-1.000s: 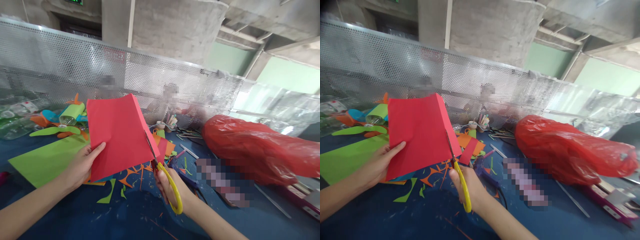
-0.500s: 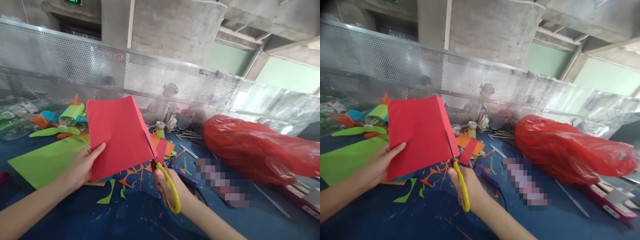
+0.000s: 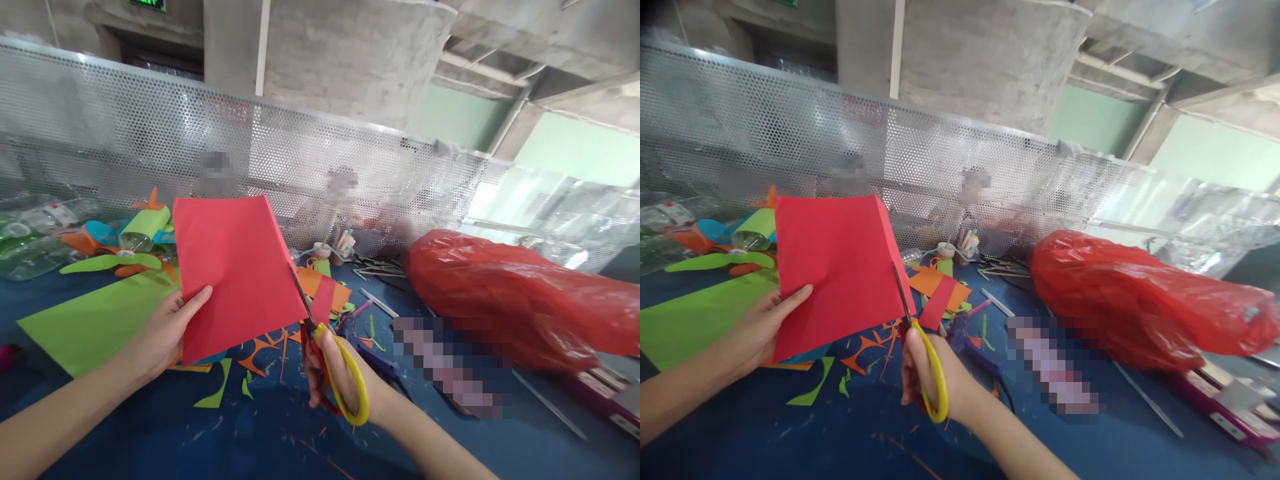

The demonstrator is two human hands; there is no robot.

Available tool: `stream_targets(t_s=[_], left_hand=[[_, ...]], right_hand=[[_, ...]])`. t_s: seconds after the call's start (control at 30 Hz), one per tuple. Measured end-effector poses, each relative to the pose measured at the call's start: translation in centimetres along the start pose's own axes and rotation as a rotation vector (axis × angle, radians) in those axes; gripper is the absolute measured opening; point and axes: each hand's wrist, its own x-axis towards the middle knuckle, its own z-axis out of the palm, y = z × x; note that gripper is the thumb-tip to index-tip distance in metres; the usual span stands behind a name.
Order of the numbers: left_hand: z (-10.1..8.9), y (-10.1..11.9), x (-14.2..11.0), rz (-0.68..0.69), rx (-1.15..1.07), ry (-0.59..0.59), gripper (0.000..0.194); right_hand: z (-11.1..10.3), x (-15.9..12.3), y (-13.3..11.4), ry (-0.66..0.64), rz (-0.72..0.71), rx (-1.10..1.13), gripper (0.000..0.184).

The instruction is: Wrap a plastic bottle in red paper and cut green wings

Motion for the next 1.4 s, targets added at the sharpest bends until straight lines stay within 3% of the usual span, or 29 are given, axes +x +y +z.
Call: stream_targets(t_s=[0.27,0.6,0.73,1.07,1.4], left_hand=[[-0.1,-0.4,0.1,-0.046,0.0,-0.021,0.026],[-0.2,-0.9,-0.3,-0.113,0.031,-0.127,0.022],[-0.2,-1.1,-0.4,-0.112,0.042,-0.145,0.028],[0.0,-1.0,-0.5,-0.12,0.067,-0.145,0.024],[0.1,-0.9,-0.6,-0.108,0.092,-0.12,0.022]], right_hand=[[-0.2,-1.3,-2.3,-0.078,-0.071,0.035,0.065],[-0.4,-1.4,-2.2,-0.072,-0.125,0.008,0.069],[-0.4,-1.3,-1.9,-0.04,-0.157,-0.016,0.069],[-0.7,-0.2,0.2,0.076,-0.152,-0.225,0.065],[-0.2,0.0,0.4,0.147,-0.093,-0.138,0.064]])
